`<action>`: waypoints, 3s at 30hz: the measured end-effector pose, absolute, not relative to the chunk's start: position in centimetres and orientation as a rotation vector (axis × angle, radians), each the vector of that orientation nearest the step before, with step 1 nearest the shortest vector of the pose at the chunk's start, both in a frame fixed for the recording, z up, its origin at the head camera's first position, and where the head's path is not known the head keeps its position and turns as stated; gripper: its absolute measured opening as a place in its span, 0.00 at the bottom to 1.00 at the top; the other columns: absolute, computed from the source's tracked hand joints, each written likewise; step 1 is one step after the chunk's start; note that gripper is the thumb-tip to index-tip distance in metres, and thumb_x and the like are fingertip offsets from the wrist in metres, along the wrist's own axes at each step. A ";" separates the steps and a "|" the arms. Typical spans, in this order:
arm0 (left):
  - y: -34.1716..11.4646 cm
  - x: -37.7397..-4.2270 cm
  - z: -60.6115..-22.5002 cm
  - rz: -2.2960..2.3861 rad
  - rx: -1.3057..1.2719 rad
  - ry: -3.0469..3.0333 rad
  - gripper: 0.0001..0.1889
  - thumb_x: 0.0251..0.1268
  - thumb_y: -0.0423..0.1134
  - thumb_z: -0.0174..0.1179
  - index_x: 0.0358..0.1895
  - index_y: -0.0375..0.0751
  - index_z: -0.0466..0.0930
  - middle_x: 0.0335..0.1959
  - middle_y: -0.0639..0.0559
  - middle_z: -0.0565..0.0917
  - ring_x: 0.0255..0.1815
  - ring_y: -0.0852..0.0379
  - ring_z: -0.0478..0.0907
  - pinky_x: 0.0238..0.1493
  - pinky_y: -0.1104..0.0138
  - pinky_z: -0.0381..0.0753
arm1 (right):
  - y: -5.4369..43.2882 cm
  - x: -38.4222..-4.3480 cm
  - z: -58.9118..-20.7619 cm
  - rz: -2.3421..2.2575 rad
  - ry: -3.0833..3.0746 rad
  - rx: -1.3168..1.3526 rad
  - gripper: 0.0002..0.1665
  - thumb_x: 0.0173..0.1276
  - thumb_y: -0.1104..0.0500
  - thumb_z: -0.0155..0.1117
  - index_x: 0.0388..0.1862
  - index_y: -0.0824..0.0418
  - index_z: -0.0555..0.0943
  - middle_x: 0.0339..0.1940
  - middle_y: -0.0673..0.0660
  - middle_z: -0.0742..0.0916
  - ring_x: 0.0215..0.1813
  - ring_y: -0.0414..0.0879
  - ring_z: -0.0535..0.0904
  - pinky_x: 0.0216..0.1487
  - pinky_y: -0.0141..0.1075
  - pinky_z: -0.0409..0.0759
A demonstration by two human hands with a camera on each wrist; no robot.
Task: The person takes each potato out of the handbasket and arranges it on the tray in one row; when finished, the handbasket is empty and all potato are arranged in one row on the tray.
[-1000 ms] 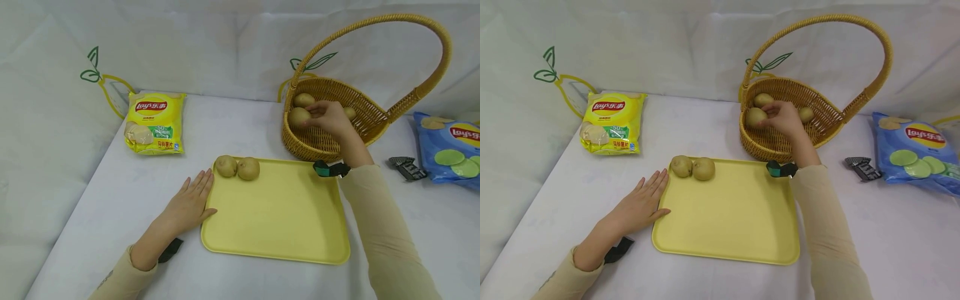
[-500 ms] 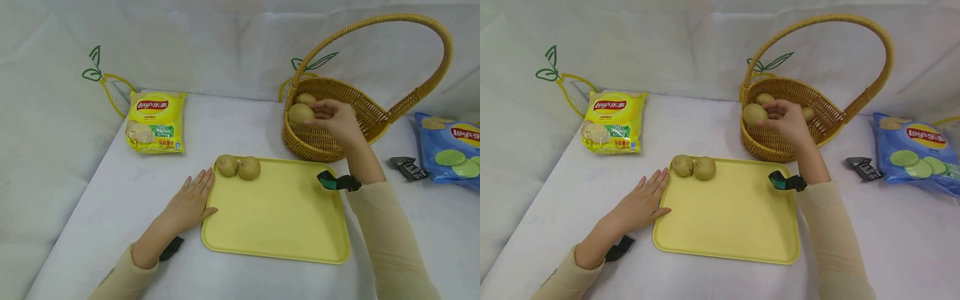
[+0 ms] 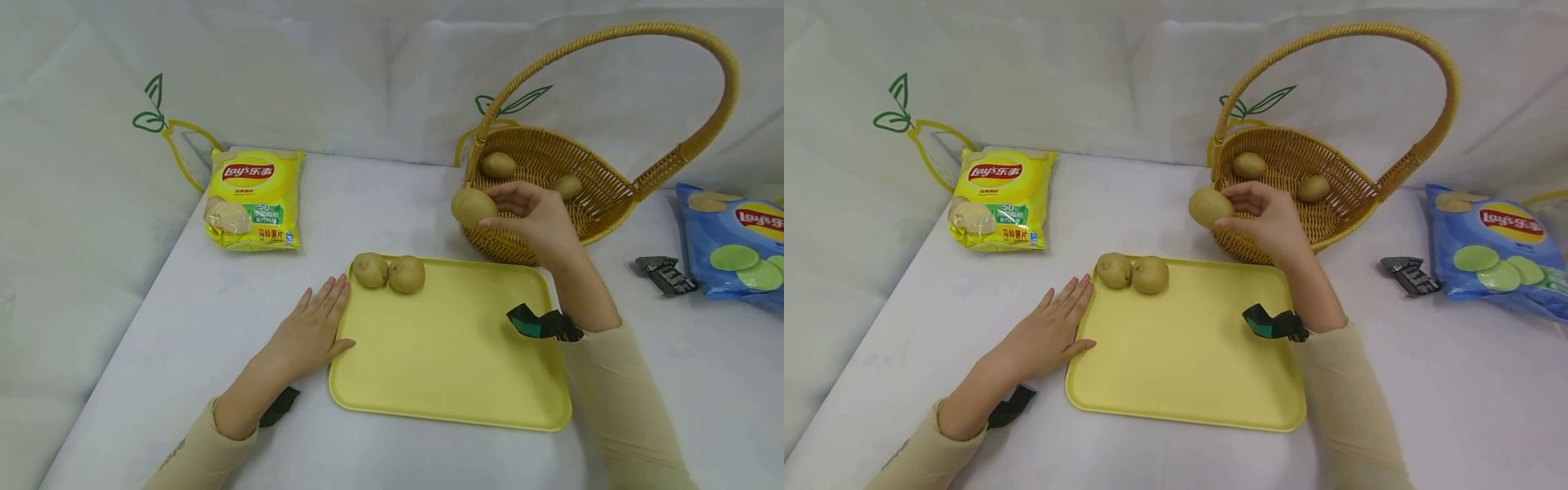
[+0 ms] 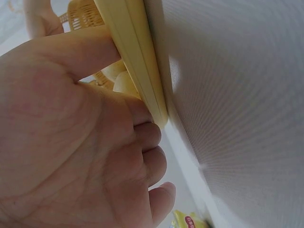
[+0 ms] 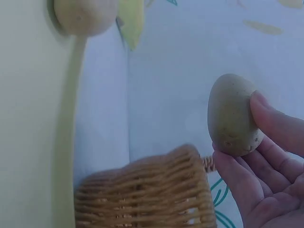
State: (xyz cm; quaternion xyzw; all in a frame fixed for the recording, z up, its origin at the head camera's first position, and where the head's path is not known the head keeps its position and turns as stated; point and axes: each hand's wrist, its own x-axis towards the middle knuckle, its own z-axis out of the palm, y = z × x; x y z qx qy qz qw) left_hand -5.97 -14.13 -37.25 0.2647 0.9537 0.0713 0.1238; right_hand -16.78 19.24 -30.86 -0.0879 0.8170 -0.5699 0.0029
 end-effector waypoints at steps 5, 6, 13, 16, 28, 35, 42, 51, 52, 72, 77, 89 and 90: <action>-14.1 -6.0 -37.3 0.212 0.769 2.778 0.43 0.67 0.51 0.55 0.72 0.25 0.47 0.74 0.34 0.49 0.75 0.42 0.43 0.70 0.47 0.46 | 18.6 -15.4 -31.3 -1.757 2.553 -0.362 0.21 0.53 0.68 0.73 0.48 0.64 0.81 0.43 0.45 0.85 0.45 0.38 0.81 0.41 0.26 0.79; -14.1 -6.0 -37.3 0.213 0.768 2.778 0.43 0.67 0.51 0.55 0.72 0.25 0.47 0.74 0.34 0.49 0.75 0.42 0.43 0.70 0.47 0.46 | 18.5 -15.1 -31.4 -1.744 2.549 -0.382 0.21 0.53 0.68 0.73 0.48 0.65 0.80 0.44 0.45 0.85 0.45 0.38 0.81 0.40 0.27 0.79; -14.2 -6.0 -37.3 0.205 0.761 2.776 0.43 0.67 0.52 0.55 0.72 0.25 0.46 0.74 0.35 0.49 0.75 0.42 0.42 0.70 0.47 0.47 | 17.7 -13.9 -32.6 -1.602 2.520 -0.484 0.22 0.54 0.69 0.72 0.49 0.71 0.79 0.47 0.60 0.84 0.45 0.39 0.81 0.41 0.28 0.80; -14.2 -6.0 -37.3 0.204 0.761 2.776 0.43 0.67 0.52 0.55 0.72 0.25 0.46 0.74 0.35 0.49 0.75 0.42 0.42 0.70 0.47 0.47 | 17.6 -13.6 -33.1 -1.497 2.508 -0.494 0.22 0.54 0.68 0.72 0.49 0.70 0.80 0.48 0.63 0.83 0.47 0.44 0.81 0.43 0.28 0.80; -14.1 -6.0 -37.4 0.208 0.767 2.778 0.43 0.67 0.52 0.55 0.72 0.25 0.46 0.74 0.35 0.49 0.75 0.42 0.42 0.70 0.47 0.46 | 16.8 -13.9 -35.0 -1.266 2.539 -0.362 0.21 0.55 0.64 0.73 0.48 0.68 0.79 0.46 0.63 0.84 0.50 0.53 0.80 0.47 0.35 0.77; -14.1 -6.0 -37.4 0.202 0.769 2.784 0.43 0.67 0.52 0.55 0.72 0.25 0.46 0.74 0.35 0.49 0.75 0.42 0.42 0.70 0.47 0.47 | 16.9 -14.0 -34.9 -1.167 2.510 -0.373 0.20 0.56 0.62 0.72 0.46 0.67 0.78 0.45 0.62 0.85 0.48 0.53 0.81 0.47 0.42 0.77; -14.2 -6.0 -37.5 0.201 0.781 2.791 0.43 0.67 0.52 0.55 0.72 0.25 0.47 0.74 0.35 0.48 0.75 0.41 0.43 0.70 0.47 0.47 | 17.5 -14.3 -35.0 -1.187 2.460 -0.422 0.26 0.54 0.67 0.73 0.52 0.70 0.76 0.43 0.63 0.83 0.46 0.54 0.82 0.42 0.34 0.80; -14.2 -5.9 -37.3 0.212 0.777 2.792 0.42 0.67 0.52 0.55 0.72 0.25 0.47 0.74 0.35 0.48 0.75 0.42 0.43 0.70 0.47 0.46 | 17.2 -14.4 -35.6 -1.274 2.375 -0.410 0.26 0.56 0.67 0.71 0.52 0.74 0.76 0.42 0.64 0.85 0.45 0.53 0.81 0.40 0.29 0.78; -14.2 -5.9 -37.3 0.213 0.779 2.793 0.42 0.67 0.52 0.55 0.72 0.25 0.47 0.74 0.35 0.48 0.75 0.41 0.43 0.70 0.47 0.47 | 17.2 -14.4 -35.6 -1.274 2.374 -0.399 0.26 0.56 0.67 0.71 0.52 0.74 0.76 0.43 0.64 0.85 0.45 0.53 0.81 0.40 0.29 0.78; -14.4 -5.7 -37.2 0.229 0.779 2.828 0.42 0.66 0.51 0.56 0.71 0.24 0.49 0.74 0.35 0.50 0.74 0.41 0.45 0.69 0.46 0.49 | 17.3 -14.4 -34.4 -1.219 2.432 -0.498 0.27 0.58 0.65 0.70 0.55 0.74 0.76 0.47 0.66 0.85 0.48 0.54 0.83 0.43 0.30 0.79; -14.3 -5.8 -37.4 0.230 0.773 2.811 0.43 0.67 0.52 0.55 0.72 0.25 0.47 0.74 0.35 0.49 0.75 0.42 0.43 0.70 0.47 0.48 | 18.2 -14.2 -33.0 -1.186 2.462 -0.587 0.26 0.60 0.63 0.69 0.56 0.72 0.76 0.51 0.65 0.84 0.50 0.53 0.82 0.46 0.32 0.79; -14.2 -6.1 -37.3 0.224 0.771 2.795 0.43 0.67 0.52 0.55 0.72 0.25 0.47 0.73 0.34 0.50 0.75 0.42 0.43 0.70 0.47 0.47 | 23.2 -15.2 -29.0 -1.435 2.661 -0.650 0.20 0.64 0.67 0.64 0.54 0.70 0.78 0.48 0.51 0.85 0.47 0.35 0.81 0.41 0.23 0.78; -14.1 -6.1 -37.3 0.228 0.768 2.792 0.43 0.67 0.52 0.55 0.72 0.25 0.47 0.73 0.34 0.50 0.75 0.42 0.43 0.70 0.47 0.47 | 23.7 -15.5 -29.0 -1.436 2.695 -0.613 0.20 0.64 0.66 0.64 0.54 0.69 0.78 0.48 0.49 0.85 0.47 0.35 0.81 0.42 0.22 0.78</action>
